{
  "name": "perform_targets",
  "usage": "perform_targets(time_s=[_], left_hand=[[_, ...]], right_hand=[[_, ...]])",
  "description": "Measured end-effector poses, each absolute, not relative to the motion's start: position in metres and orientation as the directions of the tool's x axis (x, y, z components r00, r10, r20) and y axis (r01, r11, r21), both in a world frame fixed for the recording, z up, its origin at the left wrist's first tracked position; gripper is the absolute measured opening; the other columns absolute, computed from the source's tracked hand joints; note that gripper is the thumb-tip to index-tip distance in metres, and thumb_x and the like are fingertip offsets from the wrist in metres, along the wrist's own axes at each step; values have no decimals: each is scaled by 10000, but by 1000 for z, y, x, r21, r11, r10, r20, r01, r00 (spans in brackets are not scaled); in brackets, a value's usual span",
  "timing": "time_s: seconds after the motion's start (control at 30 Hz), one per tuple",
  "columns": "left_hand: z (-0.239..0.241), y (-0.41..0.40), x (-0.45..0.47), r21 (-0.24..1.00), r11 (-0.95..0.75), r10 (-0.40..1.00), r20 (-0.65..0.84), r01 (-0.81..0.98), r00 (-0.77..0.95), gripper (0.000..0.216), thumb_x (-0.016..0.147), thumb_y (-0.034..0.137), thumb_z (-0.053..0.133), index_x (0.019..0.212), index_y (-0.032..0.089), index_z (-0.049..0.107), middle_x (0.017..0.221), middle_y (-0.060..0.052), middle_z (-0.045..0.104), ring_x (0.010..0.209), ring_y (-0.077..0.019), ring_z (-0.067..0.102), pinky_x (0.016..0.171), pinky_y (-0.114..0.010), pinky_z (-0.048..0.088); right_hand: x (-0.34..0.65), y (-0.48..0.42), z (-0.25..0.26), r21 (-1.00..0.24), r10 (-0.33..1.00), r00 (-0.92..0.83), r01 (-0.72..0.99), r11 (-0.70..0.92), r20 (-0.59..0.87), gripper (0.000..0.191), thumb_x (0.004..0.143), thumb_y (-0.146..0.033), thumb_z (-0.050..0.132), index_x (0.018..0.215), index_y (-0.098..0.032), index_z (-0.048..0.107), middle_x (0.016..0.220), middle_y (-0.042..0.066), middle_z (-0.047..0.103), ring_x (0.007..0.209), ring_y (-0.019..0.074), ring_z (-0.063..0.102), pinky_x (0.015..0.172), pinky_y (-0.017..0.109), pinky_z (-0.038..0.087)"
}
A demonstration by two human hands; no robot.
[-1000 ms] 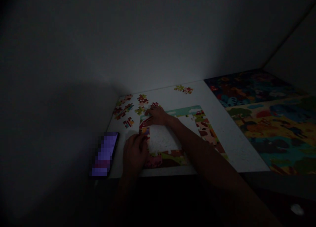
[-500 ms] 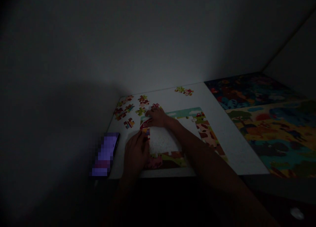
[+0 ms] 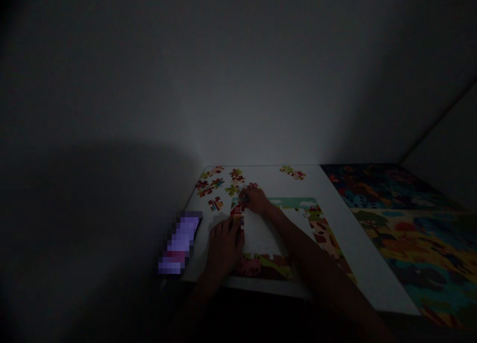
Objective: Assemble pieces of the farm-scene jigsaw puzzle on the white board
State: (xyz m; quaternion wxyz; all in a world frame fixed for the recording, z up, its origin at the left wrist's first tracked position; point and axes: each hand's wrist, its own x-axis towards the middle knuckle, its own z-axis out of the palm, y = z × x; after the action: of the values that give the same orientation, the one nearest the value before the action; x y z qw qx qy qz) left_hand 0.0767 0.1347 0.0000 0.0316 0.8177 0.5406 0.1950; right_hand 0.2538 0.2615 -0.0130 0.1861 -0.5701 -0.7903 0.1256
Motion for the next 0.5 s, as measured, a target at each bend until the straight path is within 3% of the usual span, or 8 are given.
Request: perform_targets(time_s=[0.23, 0.37, 0.5], left_hand=[[-4, 133, 73, 369, -406, 901, 314, 836, 299, 354, 919, 223, 532, 1270, 226, 572, 1250, -78, 598, 1134, -256, 518, 996, -445, 412], [-3, 133, 71, 389, -411, 900, 318, 825, 298, 353, 911, 211, 540, 1261, 222, 577, 1275, -85, 585, 1150, -259, 517, 999, -440, 409], [-4, 135, 69, 431, -415, 900, 322, 801, 293, 350, 912, 207, 537, 1259, 223, 578, 1276, -85, 586, 1161, -264, 513, 1005, -450, 400]], right_hand=[[245, 266, 4, -387, 954, -291, 873, 296, 74, 137, 857, -213, 603, 930, -176, 712, 898, 71, 718, 807, 173, 644, 729, 245, 424], [253, 276, 12, -381, 973, -220, 895, 231, 75, 192, 863, -236, 568, 933, -165, 731, 985, 96, 728, 840, 184, 656, 725, 241, 436], [285, 288, 10, -380, 992, -77, 919, 108, 95, 261, 886, -231, 509, 976, -141, 737, 1015, 109, 735, 936, 201, 658, 825, 255, 461]])
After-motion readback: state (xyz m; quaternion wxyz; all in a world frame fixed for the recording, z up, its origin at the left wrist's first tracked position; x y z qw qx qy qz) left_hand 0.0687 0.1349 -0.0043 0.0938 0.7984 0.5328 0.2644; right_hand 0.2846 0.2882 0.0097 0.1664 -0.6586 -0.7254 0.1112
